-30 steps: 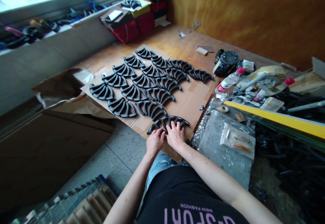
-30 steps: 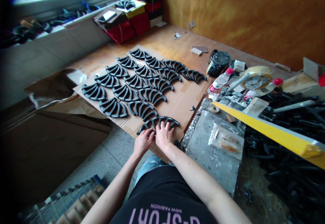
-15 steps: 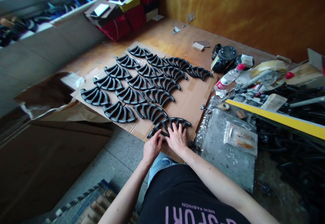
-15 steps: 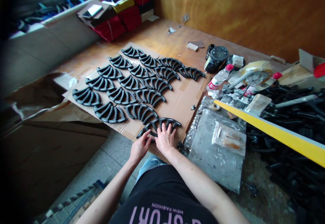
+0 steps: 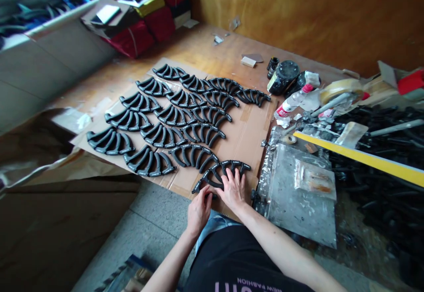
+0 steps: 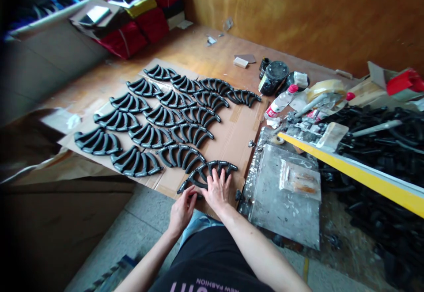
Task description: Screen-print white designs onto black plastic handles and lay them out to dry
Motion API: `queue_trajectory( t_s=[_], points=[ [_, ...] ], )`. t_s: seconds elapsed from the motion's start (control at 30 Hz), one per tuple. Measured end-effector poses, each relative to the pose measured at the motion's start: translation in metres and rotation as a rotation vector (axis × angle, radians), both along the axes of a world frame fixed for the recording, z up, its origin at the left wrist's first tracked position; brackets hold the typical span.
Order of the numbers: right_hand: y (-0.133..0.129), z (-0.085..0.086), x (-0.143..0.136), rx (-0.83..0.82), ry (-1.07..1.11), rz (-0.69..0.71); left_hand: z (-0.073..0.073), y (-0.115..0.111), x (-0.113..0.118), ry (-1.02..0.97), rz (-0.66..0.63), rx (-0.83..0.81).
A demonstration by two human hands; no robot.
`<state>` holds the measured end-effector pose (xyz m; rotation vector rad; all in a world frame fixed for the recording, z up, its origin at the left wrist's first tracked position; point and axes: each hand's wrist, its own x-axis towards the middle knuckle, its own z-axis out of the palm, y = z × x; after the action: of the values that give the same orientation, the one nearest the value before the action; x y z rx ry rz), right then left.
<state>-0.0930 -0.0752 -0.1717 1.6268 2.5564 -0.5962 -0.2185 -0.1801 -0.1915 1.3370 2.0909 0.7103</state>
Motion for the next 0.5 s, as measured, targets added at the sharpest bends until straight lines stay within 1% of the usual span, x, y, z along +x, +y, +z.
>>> queue_trajectory(
  t_s=[0.1, 0.23, 0.3, 0.37, 0.4, 0.43, 0.5],
  points=[
    [0.004, 0.003, 0.007, 0.011, 0.046, -0.016, -0.005, -0.004, -0.001, -0.012, 0.001, 0.069],
    [0.009, 0.013, 0.015, 0.043, 0.134, -0.055, -0.013, -0.006, -0.003, -0.010, 0.001, 0.152],
    [0.018, 0.019, 0.014, 0.086, 0.187, -0.065, -0.017, -0.004, -0.004, -0.017, -0.010, 0.176],
    [0.039, 0.025, 0.008, 0.140, 0.226, -0.066, -0.022, -0.001, -0.006, -0.025, -0.015, 0.181],
    [0.056, 0.028, 0.005, 0.170, 0.235, -0.074, -0.024, -0.001, -0.007, -0.028, -0.015, 0.180],
    [0.076, 0.030, 0.002, 0.198, 0.237, -0.091, -0.027, 0.000, -0.008, -0.031, -0.015, 0.182],
    [0.124, 0.035, -0.003, 0.247, 0.223, -0.153, -0.033, -0.001, -0.009, -0.037, -0.019, 0.199]
  ],
)
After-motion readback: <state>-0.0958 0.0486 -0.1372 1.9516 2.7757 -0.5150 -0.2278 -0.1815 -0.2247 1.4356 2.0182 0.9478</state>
